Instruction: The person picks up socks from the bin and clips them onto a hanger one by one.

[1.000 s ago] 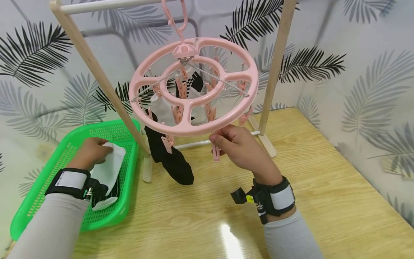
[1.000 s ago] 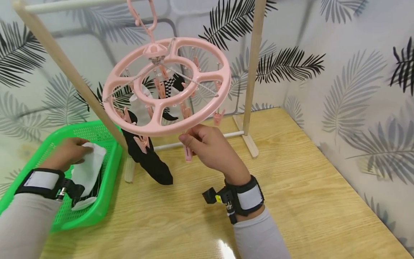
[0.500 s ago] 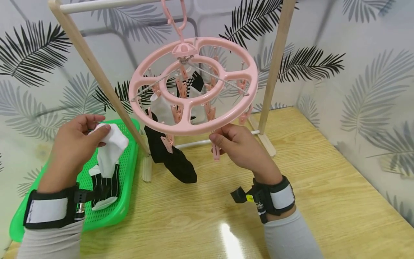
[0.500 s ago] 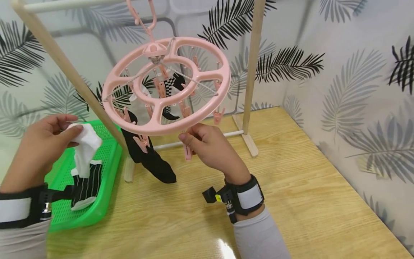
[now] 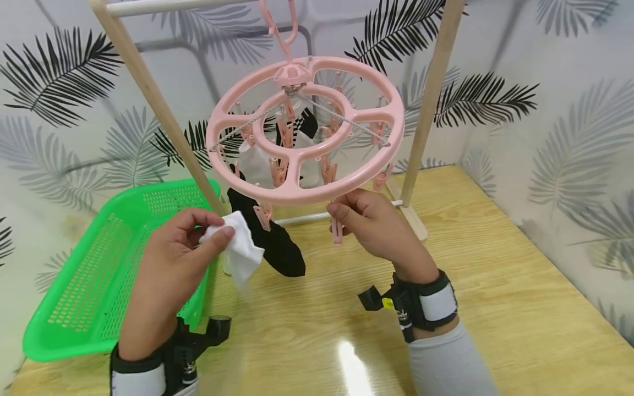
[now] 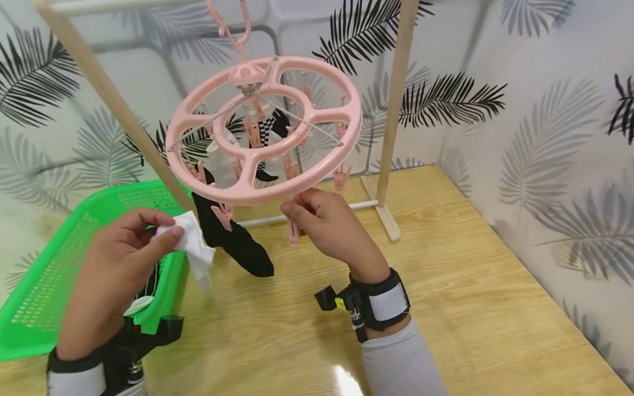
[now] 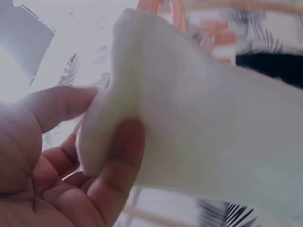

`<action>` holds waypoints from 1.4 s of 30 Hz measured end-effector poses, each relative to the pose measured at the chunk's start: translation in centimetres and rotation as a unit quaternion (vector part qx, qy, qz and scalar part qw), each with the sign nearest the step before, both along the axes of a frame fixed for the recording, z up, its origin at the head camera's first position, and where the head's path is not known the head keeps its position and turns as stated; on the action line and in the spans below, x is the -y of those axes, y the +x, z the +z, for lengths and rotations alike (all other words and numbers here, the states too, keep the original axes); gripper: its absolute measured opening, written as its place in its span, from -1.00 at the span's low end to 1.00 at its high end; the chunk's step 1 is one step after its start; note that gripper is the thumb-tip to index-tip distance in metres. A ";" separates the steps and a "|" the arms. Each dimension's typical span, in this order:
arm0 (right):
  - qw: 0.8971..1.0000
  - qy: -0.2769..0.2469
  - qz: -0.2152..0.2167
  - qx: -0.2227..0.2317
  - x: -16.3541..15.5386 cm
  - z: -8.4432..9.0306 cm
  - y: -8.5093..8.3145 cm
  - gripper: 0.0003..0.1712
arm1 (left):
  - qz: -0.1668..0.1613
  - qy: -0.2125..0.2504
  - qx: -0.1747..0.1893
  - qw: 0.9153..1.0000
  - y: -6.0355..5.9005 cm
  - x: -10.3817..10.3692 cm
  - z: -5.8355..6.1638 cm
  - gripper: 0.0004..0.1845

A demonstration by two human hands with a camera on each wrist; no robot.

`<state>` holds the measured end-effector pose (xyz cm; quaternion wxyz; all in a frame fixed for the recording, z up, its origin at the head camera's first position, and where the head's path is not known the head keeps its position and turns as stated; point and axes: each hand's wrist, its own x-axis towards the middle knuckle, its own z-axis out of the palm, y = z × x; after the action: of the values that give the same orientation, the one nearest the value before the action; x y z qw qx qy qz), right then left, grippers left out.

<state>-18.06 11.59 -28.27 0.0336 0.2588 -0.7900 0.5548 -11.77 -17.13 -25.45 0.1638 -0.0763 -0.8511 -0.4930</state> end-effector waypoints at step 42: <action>0.997 -0.061 0.000 -0.047 0.5 0.0 0.2 -0.75 | -0.070 -0.005 0.035 0.997 -2.4 -8.9 -4.8 -0.87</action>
<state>-17.91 11.09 -28.29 0.0866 0.2824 -0.7520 0.5892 -14.15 -8.20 -30.25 0.0987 -0.1190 -0.8511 -0.5017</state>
